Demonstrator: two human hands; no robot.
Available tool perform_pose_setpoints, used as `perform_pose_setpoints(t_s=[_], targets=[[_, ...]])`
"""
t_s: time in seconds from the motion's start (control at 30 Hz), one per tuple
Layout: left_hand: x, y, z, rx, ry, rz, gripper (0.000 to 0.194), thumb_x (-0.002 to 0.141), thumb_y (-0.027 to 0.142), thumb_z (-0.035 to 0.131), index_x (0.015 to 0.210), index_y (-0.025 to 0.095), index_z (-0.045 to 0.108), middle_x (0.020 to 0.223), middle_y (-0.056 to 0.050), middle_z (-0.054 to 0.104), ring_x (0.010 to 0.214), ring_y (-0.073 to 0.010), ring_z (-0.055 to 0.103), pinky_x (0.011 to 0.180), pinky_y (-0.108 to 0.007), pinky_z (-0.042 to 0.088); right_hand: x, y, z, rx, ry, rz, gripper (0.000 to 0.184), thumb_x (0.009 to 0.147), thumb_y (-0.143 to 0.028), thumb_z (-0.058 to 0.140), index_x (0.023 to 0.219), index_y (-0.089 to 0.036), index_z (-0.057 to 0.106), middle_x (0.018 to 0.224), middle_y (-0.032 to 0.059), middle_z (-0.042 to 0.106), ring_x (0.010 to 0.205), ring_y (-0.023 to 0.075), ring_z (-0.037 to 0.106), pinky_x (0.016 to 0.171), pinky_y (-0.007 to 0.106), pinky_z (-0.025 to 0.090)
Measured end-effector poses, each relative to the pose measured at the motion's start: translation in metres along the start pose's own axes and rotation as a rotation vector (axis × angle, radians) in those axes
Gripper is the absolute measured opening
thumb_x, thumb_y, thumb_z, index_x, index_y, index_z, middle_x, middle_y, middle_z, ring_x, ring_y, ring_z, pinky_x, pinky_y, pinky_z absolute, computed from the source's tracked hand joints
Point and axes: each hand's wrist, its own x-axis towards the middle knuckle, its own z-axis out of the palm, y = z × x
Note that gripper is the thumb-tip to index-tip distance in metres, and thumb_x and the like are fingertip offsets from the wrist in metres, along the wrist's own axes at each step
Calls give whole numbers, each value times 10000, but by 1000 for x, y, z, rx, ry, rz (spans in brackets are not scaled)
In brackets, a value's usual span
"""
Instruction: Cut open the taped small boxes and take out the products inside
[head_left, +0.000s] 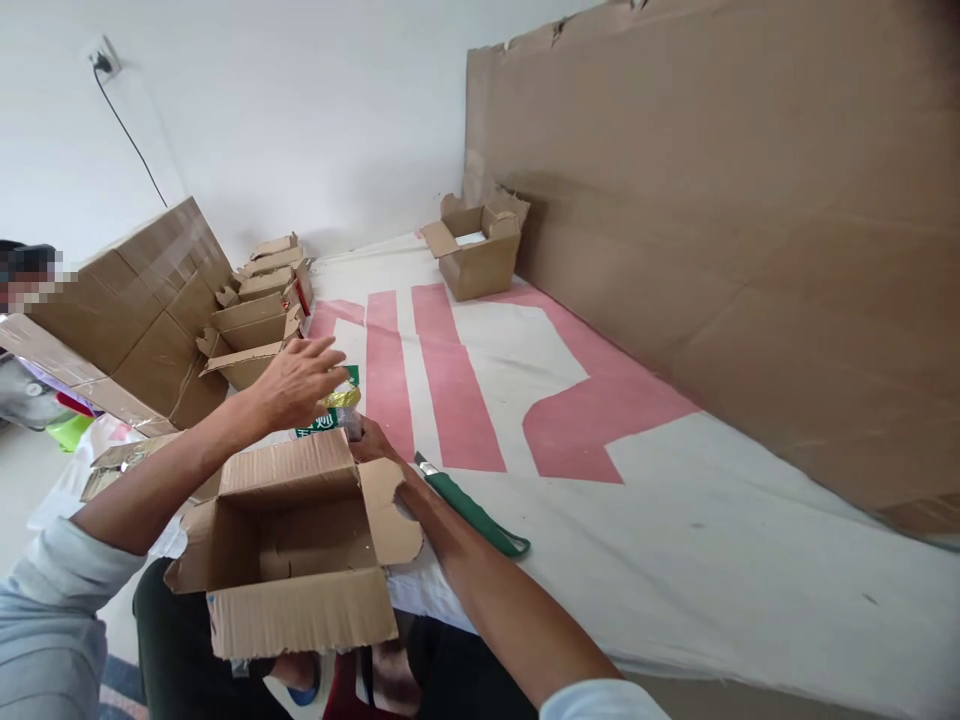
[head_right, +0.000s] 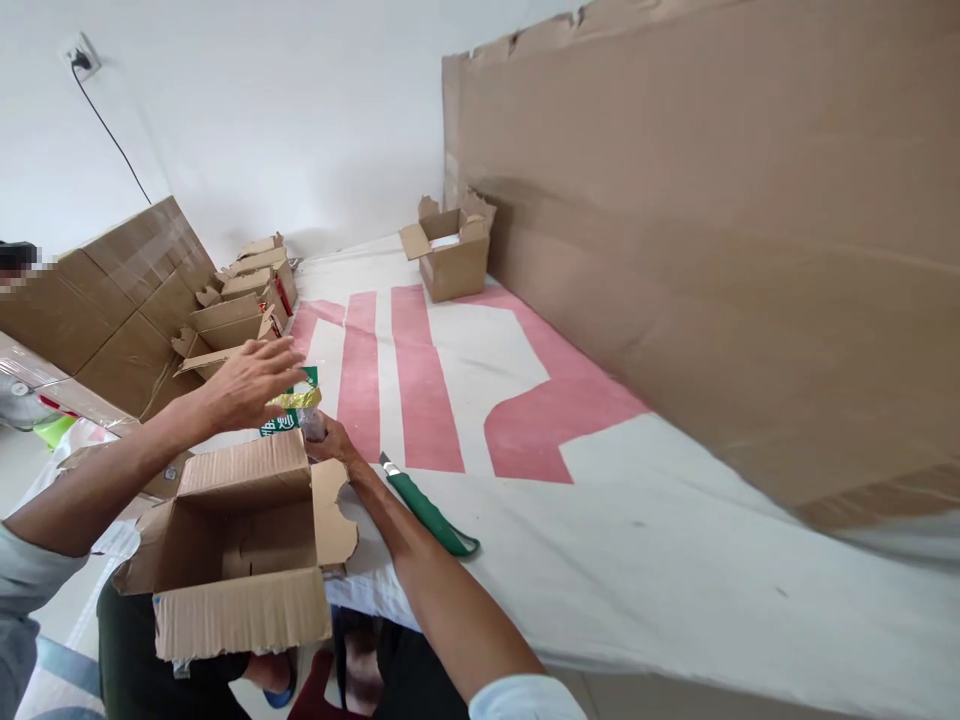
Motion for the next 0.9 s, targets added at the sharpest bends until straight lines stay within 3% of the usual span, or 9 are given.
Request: perform_pose_setpoints(t_s=[0.13, 0.27, 0.33, 0.43, 0.5, 0.6, 0.67, 0.77, 0.9], targets=[[15, 17, 5, 122, -126, -17, 605, 902, 145, 809, 1491, 226, 695, 1465, -191, 754, 1399, -404, 669, 1141, -543, 488, -8, -8, 5, 8, -42, 48, 493, 588, -427, 1012, 922, -228, 708, 865, 1, 744, 842, 226, 608, 759, 348, 521], [15, 13, 5, 1, -201, -178, 857, 904, 333, 876, 1686, 243, 537, 1494, -202, 749, 1301, -405, 739, 997, -471, 544, -13, -9, 12, 70, -97, 33, 449, 659, -450, 1006, 901, -247, 687, 876, 9, 735, 897, 249, 628, 807, 357, 536], [12, 4, 7, -117, -303, -255, 775, 886, 407, 895, 1596, 242, 631, 1351, -164, 817, 1198, -381, 782, 903, -409, 546, -13, -6, 13, 77, -111, -7, 437, 677, -449, 993, 907, -247, 682, 851, -5, 713, 889, 239, 618, 817, 350, 536], [5, -15, 18, -292, -348, -318, 379, 855, 387, 893, 1200, 245, 831, 1068, -93, 855, 1027, -325, 795, 777, -343, 498, -6, 3, 11, 44, -107, -87, 381, 700, -427, 939, 936, -240, 705, 903, -22, 719, 898, 213, 613, 837, 327, 541], [-5, -29, 28, -432, -275, -318, 172, 836, 334, 873, 977, 239, 843, 883, -40, 816, 885, -264, 757, 727, -316, 463, 1, 10, 8, 5, -100, -116, 378, 687, -419, 912, 976, -243, 743, 975, -19, 749, 949, 222, 649, 872, 327, 564], [-25, -52, 48, -638, -133, -332, 96, 803, 302, 840, 807, 215, 801, 709, 18, 711, 720, -183, 638, 669, -284, 416, 12, 22, 2, -9, -60, -85, 566, 622, -425, 928, 1147, -258, 800, 1118, 13, 806, 1099, 278, 728, 976, 384, 616], [-42, -68, 62, -780, -79, -413, 165, 786, 351, 836, 744, 201, 780, 663, 24, 660, 667, -167, 584, 633, -279, 400, 18, 31, 1, -4, 5, -48, 716, 601, -435, 941, 1283, -268, 801, 1213, 48, 823, 1163, 305, 757, 1030, 429, 636], [-67, -87, 85, -1071, 28, -587, 306, 723, 478, 904, 828, 197, 845, 735, -6, 725, 689, -199, 640, 638, -292, 477, 22, 41, 1, -1, 94, -10, 839, 629, -463, 934, 1427, -269, 766, 1326, 111, 811, 1170, 318, 783, 1044, 471, 661], [-86, -103, 114, -1309, 326, -828, 518, 547, 533, 1050, 870, 176, 859, 828, -51, 784, 718, -227, 692, 686, -341, 578, 22, 46, 1, 24, 126, -15, 874, 702, -490, 908, 1524, -269, 713, 1431, 160, 780, 1197, 323, 789, 1062, 505, 672]])
